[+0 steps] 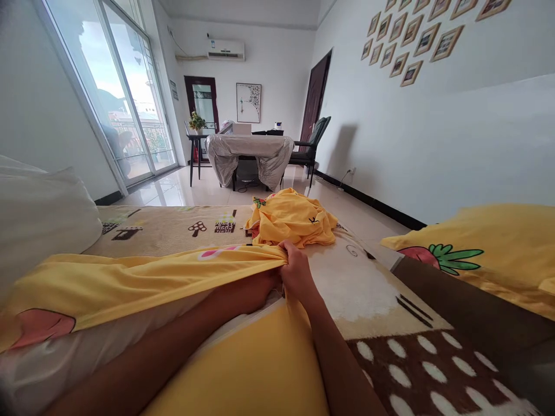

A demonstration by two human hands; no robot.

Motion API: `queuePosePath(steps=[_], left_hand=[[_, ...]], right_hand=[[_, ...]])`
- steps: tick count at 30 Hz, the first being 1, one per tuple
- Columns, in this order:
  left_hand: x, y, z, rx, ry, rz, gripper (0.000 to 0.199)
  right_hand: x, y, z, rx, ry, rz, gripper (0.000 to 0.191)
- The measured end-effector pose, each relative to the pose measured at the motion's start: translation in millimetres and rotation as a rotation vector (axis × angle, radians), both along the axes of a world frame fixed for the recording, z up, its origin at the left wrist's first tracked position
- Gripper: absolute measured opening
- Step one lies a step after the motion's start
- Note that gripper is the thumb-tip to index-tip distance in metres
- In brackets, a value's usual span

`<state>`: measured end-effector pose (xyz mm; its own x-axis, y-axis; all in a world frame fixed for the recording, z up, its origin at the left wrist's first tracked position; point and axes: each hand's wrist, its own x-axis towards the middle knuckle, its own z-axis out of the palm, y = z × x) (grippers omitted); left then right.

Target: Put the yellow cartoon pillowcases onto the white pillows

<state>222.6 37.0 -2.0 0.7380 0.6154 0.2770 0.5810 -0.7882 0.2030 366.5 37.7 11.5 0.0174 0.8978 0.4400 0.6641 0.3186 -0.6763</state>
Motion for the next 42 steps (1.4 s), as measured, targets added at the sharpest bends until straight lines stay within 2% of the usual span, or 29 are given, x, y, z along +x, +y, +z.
queuePosePath(steps=[8,14,19,23,26,30,34,38,42], left_hand=[[0,0,-5.2,0.1,0.019,-0.052,0.023],[2,-1,-9.0,-0.026,-0.048,0.063,0.034],[1,0,-8.6,-0.076,-0.102,0.059,0.037],[2,5,-15.4,-0.07,-0.128,0.02,0.041],[3,9,-20.7,-0.096,-0.148,0.009,0.041],[1,7,-15.0,-0.122,-0.095,-0.002,0.038],[-1,5,-5.4,-0.094,-0.07,-0.027,0.036],[0,7,-4.6,-0.07,-0.087,-0.047,0.036],[0,1,-5.6,0.069,-0.074,-0.015,0.039]], right_hand=[[2,3,-1.4,-0.018,-0.008,-0.002,0.023],[1,2,-0.7,-0.058,0.009,0.03,0.024],[5,3,0.0,-0.063,0.016,0.064,0.024],[10,2,2.7,-0.058,-0.067,0.11,0.036],[10,0,2.5,-0.049,-0.142,0.068,0.039],[8,0,-0.8,-0.057,-0.207,0.018,0.028],[6,4,-3.2,-0.094,-0.124,0.027,0.027],[7,7,-3.9,-0.099,-0.075,0.014,0.028],[8,8,-3.3,-0.093,-0.055,-0.011,0.03]])
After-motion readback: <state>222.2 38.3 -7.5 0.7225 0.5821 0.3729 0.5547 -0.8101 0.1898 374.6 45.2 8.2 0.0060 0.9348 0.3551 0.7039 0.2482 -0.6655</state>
